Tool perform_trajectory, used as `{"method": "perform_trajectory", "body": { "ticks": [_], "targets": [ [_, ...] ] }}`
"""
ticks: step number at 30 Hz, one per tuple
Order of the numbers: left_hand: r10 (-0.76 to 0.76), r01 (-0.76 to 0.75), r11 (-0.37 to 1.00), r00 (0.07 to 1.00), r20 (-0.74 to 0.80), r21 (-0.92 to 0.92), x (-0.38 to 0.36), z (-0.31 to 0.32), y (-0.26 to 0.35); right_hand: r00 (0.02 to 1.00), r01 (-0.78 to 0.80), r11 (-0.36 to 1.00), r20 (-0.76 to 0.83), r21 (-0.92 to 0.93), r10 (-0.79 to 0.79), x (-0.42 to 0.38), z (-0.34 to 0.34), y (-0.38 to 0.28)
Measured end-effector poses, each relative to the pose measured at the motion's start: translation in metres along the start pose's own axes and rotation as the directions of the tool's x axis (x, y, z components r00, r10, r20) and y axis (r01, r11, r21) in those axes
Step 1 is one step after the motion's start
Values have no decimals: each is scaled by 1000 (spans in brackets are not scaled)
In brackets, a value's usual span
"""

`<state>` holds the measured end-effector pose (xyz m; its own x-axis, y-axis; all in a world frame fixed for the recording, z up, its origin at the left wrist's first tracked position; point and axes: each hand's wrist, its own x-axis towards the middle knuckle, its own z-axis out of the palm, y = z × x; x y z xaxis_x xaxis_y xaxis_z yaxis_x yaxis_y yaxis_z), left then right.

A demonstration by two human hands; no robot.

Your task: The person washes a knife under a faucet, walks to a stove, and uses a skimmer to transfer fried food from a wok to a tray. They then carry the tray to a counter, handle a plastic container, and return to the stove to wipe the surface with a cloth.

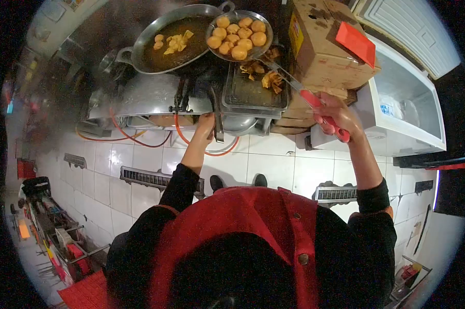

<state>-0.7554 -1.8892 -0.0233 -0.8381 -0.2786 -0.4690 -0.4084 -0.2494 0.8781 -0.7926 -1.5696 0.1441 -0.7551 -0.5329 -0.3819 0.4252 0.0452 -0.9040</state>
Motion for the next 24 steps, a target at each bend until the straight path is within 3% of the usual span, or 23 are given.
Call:
{"method": "perform_trajectory", "body": {
  "ticks": [4,9,13,16,22,24],
  "targets": [
    [-66,65,998,997,-40,-21,1,29,-8,999,-21,999,26,25,20,-11,-41,24],
    [-102,101,995,989,-104,-11,13,50,-20,1000,-17,970,-10,-241,15,-8,-66,49],
    [-152,163,985,976,-157,56,27,61,-24,999,-44,959,-30,-281,37,3,-81,69],
    [-115,126,990,981,-154,67,51,62,-46,999,-44,936,-10,-349,43,8,-87,75],
    [-177,177,984,982,-60,-12,31,76,-30,1000,-6,875,-28,-483,-9,10,-85,75],
    [-145,158,984,978,-152,83,21,80,-21,996,-5,742,-67,-671,-54,12,-84,69]
  ]
}}
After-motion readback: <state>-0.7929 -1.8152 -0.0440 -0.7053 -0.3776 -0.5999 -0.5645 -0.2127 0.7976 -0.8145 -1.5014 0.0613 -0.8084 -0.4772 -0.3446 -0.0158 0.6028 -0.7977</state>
